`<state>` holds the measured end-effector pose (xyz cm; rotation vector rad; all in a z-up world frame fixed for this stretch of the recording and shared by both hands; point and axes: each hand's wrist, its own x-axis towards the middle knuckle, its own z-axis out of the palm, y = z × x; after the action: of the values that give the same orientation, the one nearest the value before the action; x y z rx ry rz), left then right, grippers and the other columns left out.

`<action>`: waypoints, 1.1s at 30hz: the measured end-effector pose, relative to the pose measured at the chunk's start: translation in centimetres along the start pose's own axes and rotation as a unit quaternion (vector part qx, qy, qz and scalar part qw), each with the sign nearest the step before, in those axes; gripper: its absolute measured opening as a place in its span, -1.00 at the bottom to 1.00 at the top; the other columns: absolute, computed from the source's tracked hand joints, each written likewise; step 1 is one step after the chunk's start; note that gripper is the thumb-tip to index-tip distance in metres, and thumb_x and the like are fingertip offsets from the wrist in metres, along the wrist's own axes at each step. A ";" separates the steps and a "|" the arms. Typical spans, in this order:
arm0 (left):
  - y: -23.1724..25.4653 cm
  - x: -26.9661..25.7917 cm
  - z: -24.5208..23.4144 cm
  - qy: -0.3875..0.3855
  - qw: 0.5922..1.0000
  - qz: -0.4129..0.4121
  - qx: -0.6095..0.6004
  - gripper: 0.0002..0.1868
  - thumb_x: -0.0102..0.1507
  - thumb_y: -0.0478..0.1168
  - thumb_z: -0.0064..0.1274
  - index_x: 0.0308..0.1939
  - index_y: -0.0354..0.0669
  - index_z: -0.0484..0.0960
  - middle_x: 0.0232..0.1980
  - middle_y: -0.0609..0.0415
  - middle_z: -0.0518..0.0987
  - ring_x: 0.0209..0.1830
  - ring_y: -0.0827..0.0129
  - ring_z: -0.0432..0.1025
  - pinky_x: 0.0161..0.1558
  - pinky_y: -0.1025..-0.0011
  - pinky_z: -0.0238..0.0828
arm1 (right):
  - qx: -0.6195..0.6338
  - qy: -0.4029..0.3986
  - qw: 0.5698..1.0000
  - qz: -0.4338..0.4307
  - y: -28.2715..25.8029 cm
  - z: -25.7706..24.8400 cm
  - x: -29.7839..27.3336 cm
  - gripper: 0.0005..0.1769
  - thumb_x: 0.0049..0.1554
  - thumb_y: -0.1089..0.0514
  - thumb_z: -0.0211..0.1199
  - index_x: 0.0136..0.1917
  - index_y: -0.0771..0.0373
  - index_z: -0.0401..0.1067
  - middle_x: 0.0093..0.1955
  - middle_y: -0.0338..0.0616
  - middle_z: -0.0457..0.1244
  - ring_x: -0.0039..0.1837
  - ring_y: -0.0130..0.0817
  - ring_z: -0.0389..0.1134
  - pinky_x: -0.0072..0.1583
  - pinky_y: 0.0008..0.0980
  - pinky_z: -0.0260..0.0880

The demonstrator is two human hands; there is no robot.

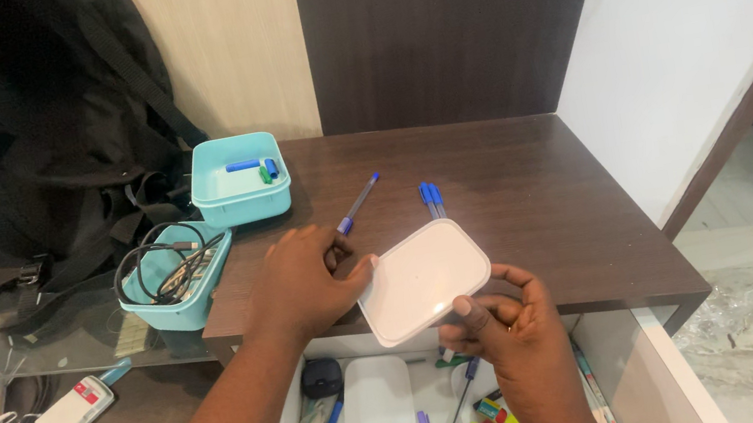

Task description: The person opens a drawer and removes a light blue container holding cables. They place the container on the desk, then coil a black cable and place it inside. The person then takes several blue pens from the drawer, places them on the desk, and arranges them. Finally, they place a white lid on the desk.

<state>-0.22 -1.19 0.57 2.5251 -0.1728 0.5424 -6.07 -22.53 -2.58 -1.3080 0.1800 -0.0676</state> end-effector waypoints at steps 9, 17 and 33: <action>-1.2 -0.3 0.7 0.054 0.997 0.025 -0.055 -0.83 0.00 -0.20 0.17 -0.38 -0.17 0.69 -0.44 0.07 0.55 -0.29 0.18 0.44 -0.20 0.21 0.38 | -0.020 -0.049 0.995 0.083 0.0 0.0 0.2 -0.26 0.08 0.02 0.34 0.43 0.28 0.16 0.06 0.08 0.47 -0.14 -0.28 0.49 -0.05 -0.27 0.57; 0.0 -1.0 -0.5 0.031 0.986 -0.115 -0.112 -0.66 0.16 0.07 0.16 -0.33 -0.13 0.72 -0.41 -0.02 0.59 -0.36 0.14 0.49 -0.28 0.17 0.39 | 0.062 -0.138 0.982 0.112 0.5 -0.7 0.6 0.09 -0.02 -0.01 0.35 0.65 0.14 -0.11 0.40 0.21 0.28 0.10 -0.18 0.46 -0.01 -0.19 0.54; -2.0 -0.6 0.8 -0.024 0.976 -0.168 -0.139 -0.46 0.33 0.25 -0.08 -0.19 -0.14 0.72 -0.38 -0.13 0.65 -0.37 0.19 0.53 -0.23 0.23 0.40 | 0.039 -0.281 0.958 0.048 0.1 -0.6 -0.6 0.13 0.04 -0.09 0.29 0.71 0.06 -0.21 0.61 -0.03 0.00 0.39 -0.15 0.31 0.20 -0.15 0.48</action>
<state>-0.05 0.09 -1.22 2.2288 0.1513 0.2985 -6.77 -22.93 -2.79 -1.1904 -0.2436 0.3755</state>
